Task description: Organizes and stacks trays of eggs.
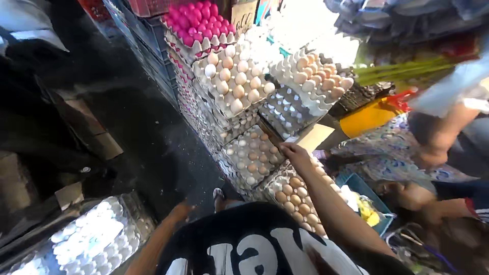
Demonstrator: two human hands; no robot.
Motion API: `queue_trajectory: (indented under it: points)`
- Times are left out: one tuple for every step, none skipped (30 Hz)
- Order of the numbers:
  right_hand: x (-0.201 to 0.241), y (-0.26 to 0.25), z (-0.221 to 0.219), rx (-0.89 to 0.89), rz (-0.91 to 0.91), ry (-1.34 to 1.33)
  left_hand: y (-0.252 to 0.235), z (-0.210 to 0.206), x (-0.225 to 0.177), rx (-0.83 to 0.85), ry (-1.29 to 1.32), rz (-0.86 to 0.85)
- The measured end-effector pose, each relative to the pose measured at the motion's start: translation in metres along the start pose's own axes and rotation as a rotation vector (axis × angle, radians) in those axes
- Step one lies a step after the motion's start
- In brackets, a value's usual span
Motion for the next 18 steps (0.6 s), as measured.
queue_trajectory:
  points:
    - [0.016, -0.018, 0.005, -0.008, 0.014, 0.012, -0.008, 0.002, 0.016, 0.011, -0.036, 0.004]
    - [0.030, -0.034, 0.008, -0.015, 0.020, 0.023, -0.019, 0.005, 0.035, -0.014, -0.044, -0.004]
    - [0.042, -0.049, 0.009, -0.024, 0.022, 0.028, -0.029, 0.007, 0.058, -0.060, -0.004, -0.012]
    - [0.054, -0.062, 0.007, -0.025, 0.024, 0.027, -0.034, 0.012, 0.081, -0.096, 0.078, -0.009]
    - [0.064, -0.073, 0.001, -0.021, 0.030, 0.024, -0.041, 0.015, 0.108, -0.142, 0.147, -0.021]
    - [0.074, -0.082, -0.008, -0.008, 0.035, 0.025, -0.051, 0.016, 0.137, -0.221, 0.182, -0.085]
    - [0.083, -0.089, -0.020, 0.017, 0.036, 0.027, -0.060, 0.017, 0.164, -0.351, 0.201, -0.238]
    - [0.091, -0.094, -0.032, 0.043, 0.041, 0.020, -0.057, 0.023, 0.176, -0.490, 0.253, -0.409]
    - [0.096, -0.094, -0.043, 0.058, 0.042, 0.001, -0.036, 0.037, 0.169, -0.429, 0.344, -0.310]
    - [0.100, -0.094, -0.052, 0.062, 0.042, -0.030, -0.007, 0.064, 0.142, -0.201, 0.457, -0.014]
    - [0.103, -0.096, -0.057, 0.049, 0.049, -0.063, 0.008, 0.100, 0.109, -0.208, 0.493, 0.101]
    - [0.105, -0.097, -0.056, 0.030, 0.043, -0.087, 0.012, 0.136, 0.075, -0.228, 0.391, 0.098]
    - [0.104, -0.097, -0.052, 0.010, 0.021, -0.105, 0.010, 0.173, 0.040, -0.255, 0.197, 0.028]
    - [0.102, -0.096, -0.044, -0.023, -0.008, -0.114, 0.002, 0.213, 0.006, -0.313, 0.011, -0.088]
    - [0.101, -0.094, -0.030, -0.073, -0.046, -0.108, 0.004, 0.253, -0.036, -0.372, -0.129, -0.208]
    - [0.098, -0.089, -0.013, -0.130, -0.094, -0.103, 0.018, 0.291, -0.086, -0.437, -0.212, -0.347]
    - [0.093, -0.083, 0.005, -0.187, -0.149, -0.103, 0.041, 0.325, -0.139, -0.493, -0.257, -0.482]
    - [0.088, -0.078, 0.023, -0.246, -0.190, -0.106, 0.065, 0.355, -0.192, -0.552, -0.283, -0.619]
Point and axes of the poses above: each hand's wrist, its own y-axis away from the middle knuckle, its own z-axis out of the back of the hand, x = y × z, the point moved 8 cm from there along -y, towards the middle knuckle, and after that the axes turned 1 degree about z, right-handed, at the moved point
